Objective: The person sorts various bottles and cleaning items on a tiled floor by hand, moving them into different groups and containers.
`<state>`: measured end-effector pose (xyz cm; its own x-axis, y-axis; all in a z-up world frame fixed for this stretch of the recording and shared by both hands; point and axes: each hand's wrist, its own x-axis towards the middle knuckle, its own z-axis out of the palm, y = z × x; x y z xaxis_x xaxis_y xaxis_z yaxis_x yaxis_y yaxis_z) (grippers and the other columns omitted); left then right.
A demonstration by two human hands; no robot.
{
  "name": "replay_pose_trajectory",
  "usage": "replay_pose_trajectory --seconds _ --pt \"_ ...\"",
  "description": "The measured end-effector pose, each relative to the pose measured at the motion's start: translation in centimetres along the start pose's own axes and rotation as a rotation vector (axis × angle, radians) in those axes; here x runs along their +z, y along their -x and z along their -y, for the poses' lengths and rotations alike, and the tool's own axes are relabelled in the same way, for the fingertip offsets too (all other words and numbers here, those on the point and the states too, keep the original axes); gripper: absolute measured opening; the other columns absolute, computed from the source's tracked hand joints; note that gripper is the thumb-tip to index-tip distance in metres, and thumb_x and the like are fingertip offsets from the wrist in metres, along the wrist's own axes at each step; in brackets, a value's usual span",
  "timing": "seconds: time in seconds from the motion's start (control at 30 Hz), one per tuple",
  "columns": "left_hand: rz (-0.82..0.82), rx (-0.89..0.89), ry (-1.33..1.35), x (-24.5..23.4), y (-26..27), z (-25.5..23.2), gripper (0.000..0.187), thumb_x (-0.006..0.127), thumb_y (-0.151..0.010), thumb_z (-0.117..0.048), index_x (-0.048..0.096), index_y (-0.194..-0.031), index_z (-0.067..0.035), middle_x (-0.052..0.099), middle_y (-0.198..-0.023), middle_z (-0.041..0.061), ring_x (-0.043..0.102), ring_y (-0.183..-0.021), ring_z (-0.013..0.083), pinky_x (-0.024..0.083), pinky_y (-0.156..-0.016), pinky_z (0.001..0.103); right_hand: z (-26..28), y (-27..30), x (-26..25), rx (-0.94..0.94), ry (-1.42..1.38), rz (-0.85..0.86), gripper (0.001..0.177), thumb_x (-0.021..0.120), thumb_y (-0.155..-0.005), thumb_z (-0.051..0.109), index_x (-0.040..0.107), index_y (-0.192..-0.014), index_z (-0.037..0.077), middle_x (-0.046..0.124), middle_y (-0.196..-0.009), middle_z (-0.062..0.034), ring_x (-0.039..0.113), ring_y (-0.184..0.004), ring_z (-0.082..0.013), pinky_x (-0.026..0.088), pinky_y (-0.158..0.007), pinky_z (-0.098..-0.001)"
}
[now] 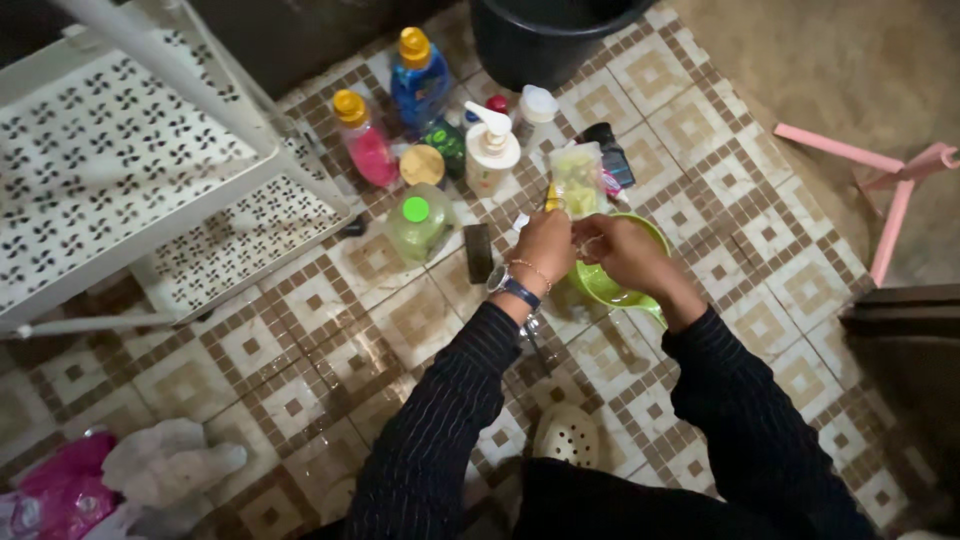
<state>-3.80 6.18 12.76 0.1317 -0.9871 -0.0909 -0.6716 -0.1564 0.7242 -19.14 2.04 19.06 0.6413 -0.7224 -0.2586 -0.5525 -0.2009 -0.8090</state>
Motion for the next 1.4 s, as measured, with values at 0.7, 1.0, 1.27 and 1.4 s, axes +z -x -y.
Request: replay_pose_trajectory --seconds 0.7,1.0,1.27,1.4 --pt "-0.038 -0.122 0.108 -7.8 6.5 6.7 0.024 0.074 -0.089 -0.023 0.071 -0.093 0.001 0.068 -0.092 0.029 0.067 -0.089 0.048 0.055 -0.075 0.055 1.9 -5.4 8.8 -0.266 0.682 0.038 0.011 0.066 -0.088 0.012 0.075 -0.09 0.007 0.075 -0.088 -0.0169 0.073 -0.081 -0.0341 0.057 -0.073 -0.0437" --pt "0.062 -0.213 0.089 -23.3 12.2 -4.2 0.015 0.065 -0.087 -0.013 0.073 -0.089 -0.001 0.071 -0.089 0.028 0.069 -0.088 0.047 0.056 -0.078 0.054 20.5 -1.8 -0.2 -0.254 0.32 0.287 0.022 0.074 -0.08 0.013 0.08 -0.101 0.01 0.08 -0.089 -0.0106 0.075 -0.076 -0.0221 0.059 -0.07 -0.0373" --pt "-0.148 -0.087 0.375 -55.3 22.3 -23.7 0.017 0.068 -0.088 -0.017 0.072 -0.093 -0.001 0.072 -0.084 0.021 0.071 -0.077 0.0376 0.056 -0.069 0.046 57.0 5.8 -13.8 -0.061 -0.16 0.6 0.026 0.073 -0.085 0.003 0.075 -0.111 -0.001 0.078 -0.096 -0.0063 0.072 -0.09 -0.0149 0.058 -0.081 -0.0306" --pt "-0.18 -0.261 0.425 -73.2 27.7 -32.0 0.022 0.06 -0.091 -0.015 0.072 -0.109 -0.007 0.072 -0.08 0.018 0.069 -0.068 0.0344 0.054 -0.064 0.044 76.2 7.3 -18.1 -0.091 -0.266 0.608 0.029 0.07 -0.088 0.001 0.071 -0.117 0.002 0.073 -0.093 -0.0029 0.068 -0.086 -0.011 0.058 -0.078 -0.0299"
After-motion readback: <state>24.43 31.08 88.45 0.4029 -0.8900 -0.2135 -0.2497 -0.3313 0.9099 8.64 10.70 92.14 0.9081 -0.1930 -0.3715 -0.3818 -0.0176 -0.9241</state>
